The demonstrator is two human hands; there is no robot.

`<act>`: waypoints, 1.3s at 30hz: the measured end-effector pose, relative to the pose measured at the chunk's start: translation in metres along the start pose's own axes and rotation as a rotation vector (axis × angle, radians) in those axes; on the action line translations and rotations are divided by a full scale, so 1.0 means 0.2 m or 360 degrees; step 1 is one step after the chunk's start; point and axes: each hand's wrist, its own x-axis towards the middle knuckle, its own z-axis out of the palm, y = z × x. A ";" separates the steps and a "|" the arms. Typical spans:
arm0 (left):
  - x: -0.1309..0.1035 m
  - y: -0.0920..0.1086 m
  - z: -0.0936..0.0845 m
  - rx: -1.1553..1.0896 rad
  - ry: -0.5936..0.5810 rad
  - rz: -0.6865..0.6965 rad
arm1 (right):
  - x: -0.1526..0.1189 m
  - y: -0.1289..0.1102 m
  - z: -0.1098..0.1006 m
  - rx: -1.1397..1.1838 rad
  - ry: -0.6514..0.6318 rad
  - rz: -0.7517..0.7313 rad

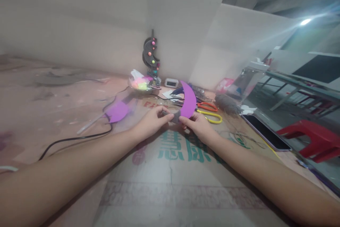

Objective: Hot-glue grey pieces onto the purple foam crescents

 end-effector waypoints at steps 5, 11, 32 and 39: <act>0.00 0.01 0.00 -0.0072 0.0045 -0.0018 | 0.01 0.02 0.00 0.0138 -0.0029 -0.0060; 0.01 0.02 -0.01 -0.0090 0.0064 -0.0019 | 0.00 -0.01 0.00 0.0115 -0.0096 -0.0047; 0.01 0.01 0.00 -0.0077 0.0125 -0.0009 | 0.00 -0.01 0.01 0.0112 -0.0090 -0.0071; 0.02 0.00 0.00 -0.0130 0.0164 -0.0045 | 0.00 -0.02 0.01 0.0044 -0.0165 -0.0069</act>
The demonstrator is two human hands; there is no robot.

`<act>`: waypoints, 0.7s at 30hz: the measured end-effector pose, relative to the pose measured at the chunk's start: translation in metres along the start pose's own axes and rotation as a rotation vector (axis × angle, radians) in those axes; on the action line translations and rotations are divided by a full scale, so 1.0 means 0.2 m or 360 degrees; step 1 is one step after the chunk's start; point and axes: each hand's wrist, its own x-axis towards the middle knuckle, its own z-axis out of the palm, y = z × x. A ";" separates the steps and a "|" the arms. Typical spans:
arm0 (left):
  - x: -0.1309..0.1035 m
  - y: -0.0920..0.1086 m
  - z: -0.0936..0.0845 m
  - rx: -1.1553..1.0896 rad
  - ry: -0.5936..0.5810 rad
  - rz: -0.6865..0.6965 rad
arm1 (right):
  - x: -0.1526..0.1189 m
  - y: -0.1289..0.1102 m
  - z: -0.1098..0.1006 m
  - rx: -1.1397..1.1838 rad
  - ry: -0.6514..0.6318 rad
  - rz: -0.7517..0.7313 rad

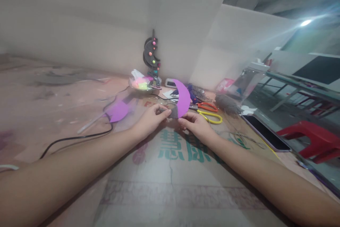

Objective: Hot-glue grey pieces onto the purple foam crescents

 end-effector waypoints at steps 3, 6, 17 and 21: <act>0.00 -0.01 0.00 0.0036 -0.0024 0.0041 | 0.00 0.00 0.00 -0.0043 0.0013 -0.0011; 0.00 -0.02 0.00 0.0069 -0.0065 0.0084 | 0.00 0.00 -0.01 -0.0089 0.0049 -0.0037; 0.01 -0.05 0.00 0.0096 -0.0051 0.0061 | 0.00 0.00 -0.01 0.0159 0.0032 0.0041; 0.00 -0.04 0.00 0.0165 -0.0069 0.0138 | 0.00 0.00 -0.01 0.0280 0.0013 0.0024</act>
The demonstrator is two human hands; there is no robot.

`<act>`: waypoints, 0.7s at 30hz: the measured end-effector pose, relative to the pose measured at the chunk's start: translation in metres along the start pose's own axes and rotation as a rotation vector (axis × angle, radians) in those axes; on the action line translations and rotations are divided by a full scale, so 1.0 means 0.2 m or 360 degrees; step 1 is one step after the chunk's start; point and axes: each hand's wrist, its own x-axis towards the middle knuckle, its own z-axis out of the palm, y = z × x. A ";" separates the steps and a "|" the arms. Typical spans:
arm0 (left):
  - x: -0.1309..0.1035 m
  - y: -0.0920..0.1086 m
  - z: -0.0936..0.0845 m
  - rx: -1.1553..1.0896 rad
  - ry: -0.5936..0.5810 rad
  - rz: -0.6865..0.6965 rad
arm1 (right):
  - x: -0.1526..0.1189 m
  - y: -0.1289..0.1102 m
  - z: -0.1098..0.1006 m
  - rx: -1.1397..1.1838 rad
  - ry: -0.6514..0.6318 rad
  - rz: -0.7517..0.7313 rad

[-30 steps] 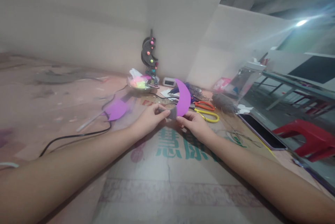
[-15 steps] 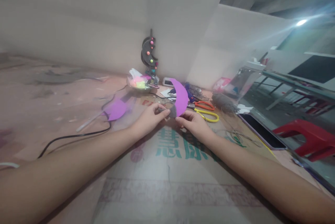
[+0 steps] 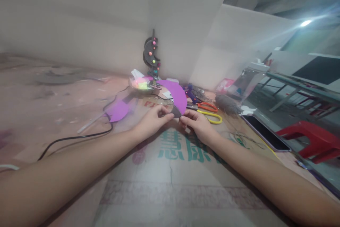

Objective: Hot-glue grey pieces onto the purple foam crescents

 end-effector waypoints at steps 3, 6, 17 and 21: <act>-0.01 0.01 0.00 0.0021 -0.0012 0.0019 | 0.00 0.01 0.00 0.0021 -0.0002 -0.0019; -0.01 0.01 0.00 0.0032 -0.0020 0.0003 | 0.01 0.02 -0.01 0.0033 0.0002 -0.0046; -0.01 -0.02 0.00 0.0128 -0.0060 0.0119 | 0.00 0.02 0.00 0.0346 -0.0086 0.0023; 0.00 -0.03 0.00 0.0131 -0.0054 0.0122 | 0.00 0.01 0.00 0.0452 -0.0142 0.0091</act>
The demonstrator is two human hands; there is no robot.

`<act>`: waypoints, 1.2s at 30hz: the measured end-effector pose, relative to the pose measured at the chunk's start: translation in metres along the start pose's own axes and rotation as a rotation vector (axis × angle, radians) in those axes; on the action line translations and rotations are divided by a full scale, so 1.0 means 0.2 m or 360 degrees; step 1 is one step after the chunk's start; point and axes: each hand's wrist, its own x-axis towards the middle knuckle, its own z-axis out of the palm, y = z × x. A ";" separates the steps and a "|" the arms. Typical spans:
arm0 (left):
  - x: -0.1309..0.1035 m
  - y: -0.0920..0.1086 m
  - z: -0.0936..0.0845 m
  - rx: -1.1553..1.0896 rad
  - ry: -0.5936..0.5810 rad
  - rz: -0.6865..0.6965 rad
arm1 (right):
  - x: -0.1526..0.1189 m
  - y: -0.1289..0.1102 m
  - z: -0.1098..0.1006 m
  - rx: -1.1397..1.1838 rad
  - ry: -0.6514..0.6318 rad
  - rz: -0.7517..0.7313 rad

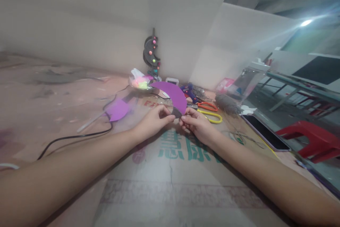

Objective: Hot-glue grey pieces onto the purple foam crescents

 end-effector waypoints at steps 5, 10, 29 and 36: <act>0.00 0.00 0.00 -0.0017 0.0006 -0.0012 | 0.00 -0.01 0.01 0.0064 -0.0025 0.0057; 0.00 0.01 0.00 -0.0044 0.0005 -0.0024 | 0.00 -0.01 0.01 0.0059 -0.0037 0.0073; 0.01 0.02 0.00 -0.0051 0.0042 -0.0055 | -0.01 0.01 0.02 -0.0135 0.0257 -0.0081; 0.01 0.00 0.00 -0.0062 -0.0006 -0.0042 | 0.00 0.01 0.02 -0.0260 0.0296 -0.0067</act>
